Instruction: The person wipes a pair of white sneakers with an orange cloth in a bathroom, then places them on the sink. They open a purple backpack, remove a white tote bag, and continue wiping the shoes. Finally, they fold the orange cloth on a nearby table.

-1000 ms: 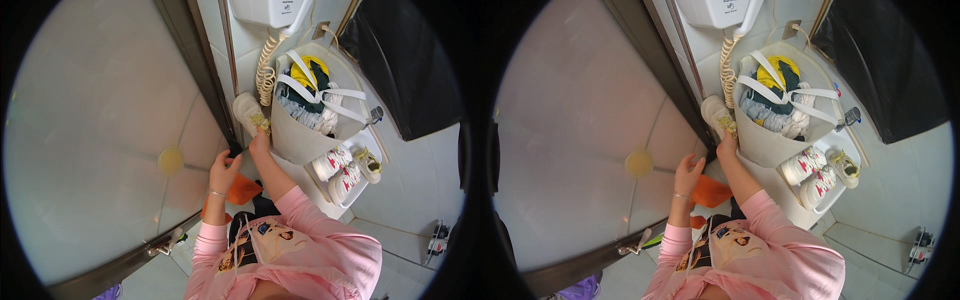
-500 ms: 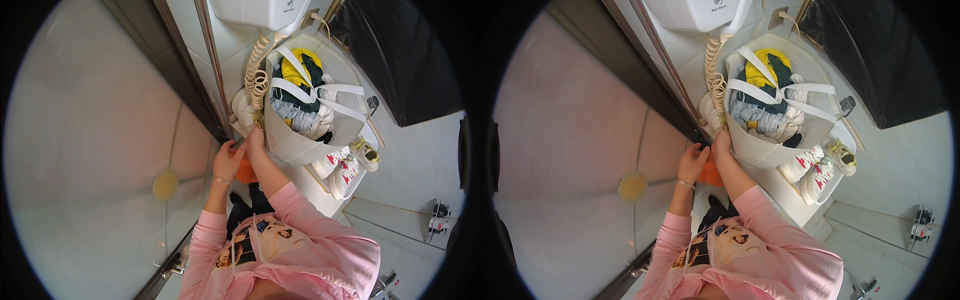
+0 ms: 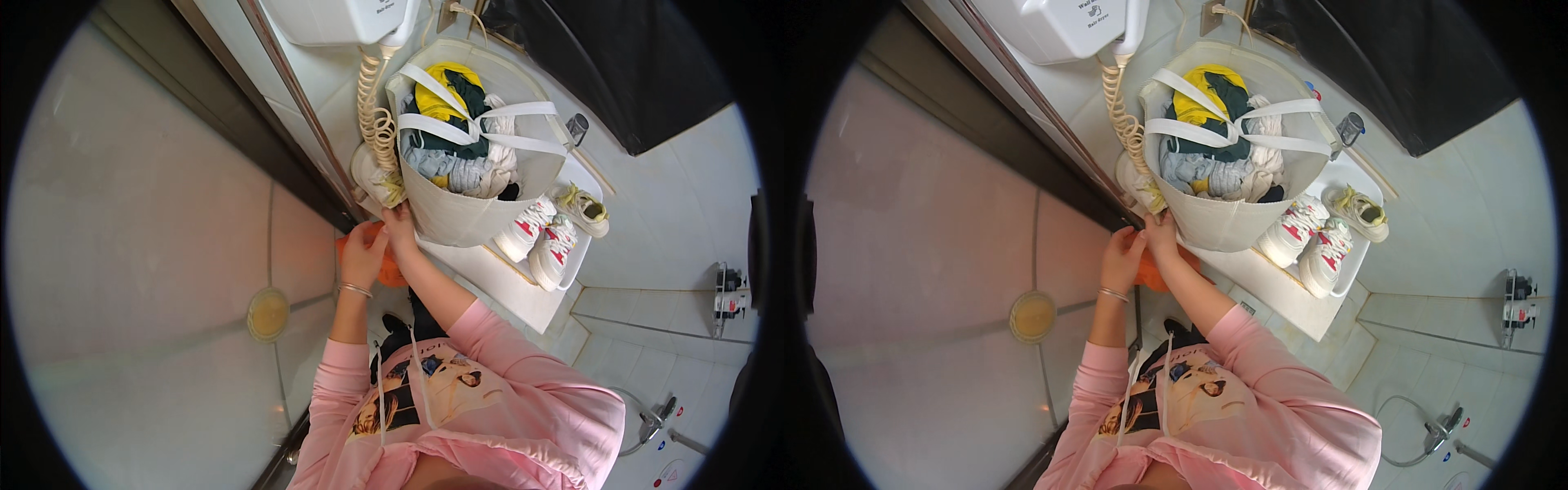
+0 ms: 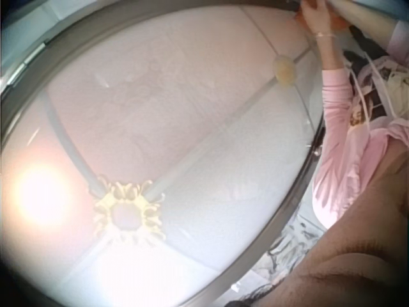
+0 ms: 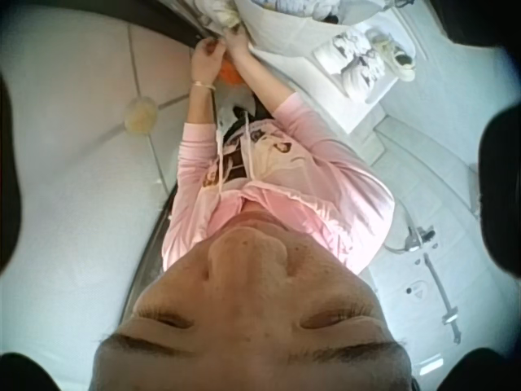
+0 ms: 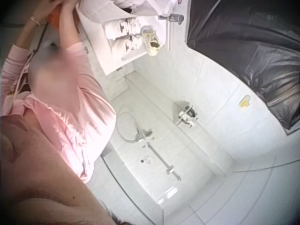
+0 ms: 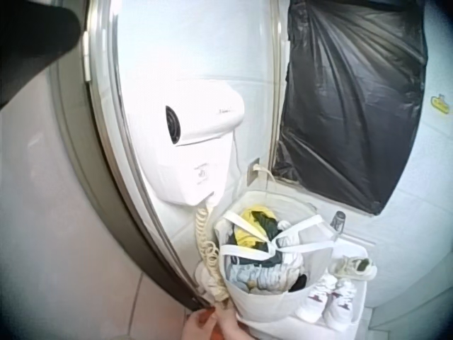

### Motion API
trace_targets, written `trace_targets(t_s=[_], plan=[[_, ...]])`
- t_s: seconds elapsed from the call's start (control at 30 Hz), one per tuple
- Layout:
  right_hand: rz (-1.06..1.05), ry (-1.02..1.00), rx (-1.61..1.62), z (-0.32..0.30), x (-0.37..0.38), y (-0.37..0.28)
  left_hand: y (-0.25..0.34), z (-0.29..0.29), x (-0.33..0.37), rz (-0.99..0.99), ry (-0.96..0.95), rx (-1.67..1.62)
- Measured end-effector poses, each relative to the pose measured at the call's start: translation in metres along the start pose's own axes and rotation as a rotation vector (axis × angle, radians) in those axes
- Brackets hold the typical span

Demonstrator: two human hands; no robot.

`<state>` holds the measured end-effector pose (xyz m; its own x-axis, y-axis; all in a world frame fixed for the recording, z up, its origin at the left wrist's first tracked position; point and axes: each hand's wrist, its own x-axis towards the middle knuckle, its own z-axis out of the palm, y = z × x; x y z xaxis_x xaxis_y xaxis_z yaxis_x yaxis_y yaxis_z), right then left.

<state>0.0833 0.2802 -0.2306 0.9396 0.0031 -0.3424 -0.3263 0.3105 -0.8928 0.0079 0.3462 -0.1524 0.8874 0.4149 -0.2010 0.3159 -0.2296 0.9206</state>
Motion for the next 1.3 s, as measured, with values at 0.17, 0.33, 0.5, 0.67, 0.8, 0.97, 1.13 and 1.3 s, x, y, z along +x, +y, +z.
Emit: trace_targets(t_s=[0.17, 0.33, 0.5, 0.67, 0.8, 0.97, 1.13, 1.3], plan=[[0.159, -0.054, -0.02, -0.015, -0.037, -0.019, 0.014, -0.002, -0.014, 0.022, -0.128, -0.127], [0.088, -0.412, -0.088, -0.064, -0.067, -0.05, 0.028, 0.003, -0.032, 0.056, -0.252, -0.195], [0.029, -0.364, -0.161, -0.109, -0.102, -0.075, 0.042, 0.026, -0.056, 0.047, -0.441, -0.387], [-0.085, -0.254, -0.157, -0.148, -0.133, -0.111, 0.067, 0.058, -0.078, 0.105, -0.6, -0.393], [-0.162, -0.246, -0.112, -0.177, -0.143, -0.138, 0.092, 0.077, -0.093, 0.156, -0.668, -0.402], [-0.16, -0.249, -0.097, -0.215, -0.13, -0.165, 0.13, 0.108, -0.109, 0.228, -0.808, -0.317], [-0.255, -0.258, -0.124, -0.27, -0.096, -0.203, 0.168, 0.175, -0.109, 0.242, -0.799, -0.264], [-0.19, -0.348, -0.186, -0.33, -0.049, -0.255, 0.198, 0.244, -0.098, 0.201, -0.642, -0.279]])
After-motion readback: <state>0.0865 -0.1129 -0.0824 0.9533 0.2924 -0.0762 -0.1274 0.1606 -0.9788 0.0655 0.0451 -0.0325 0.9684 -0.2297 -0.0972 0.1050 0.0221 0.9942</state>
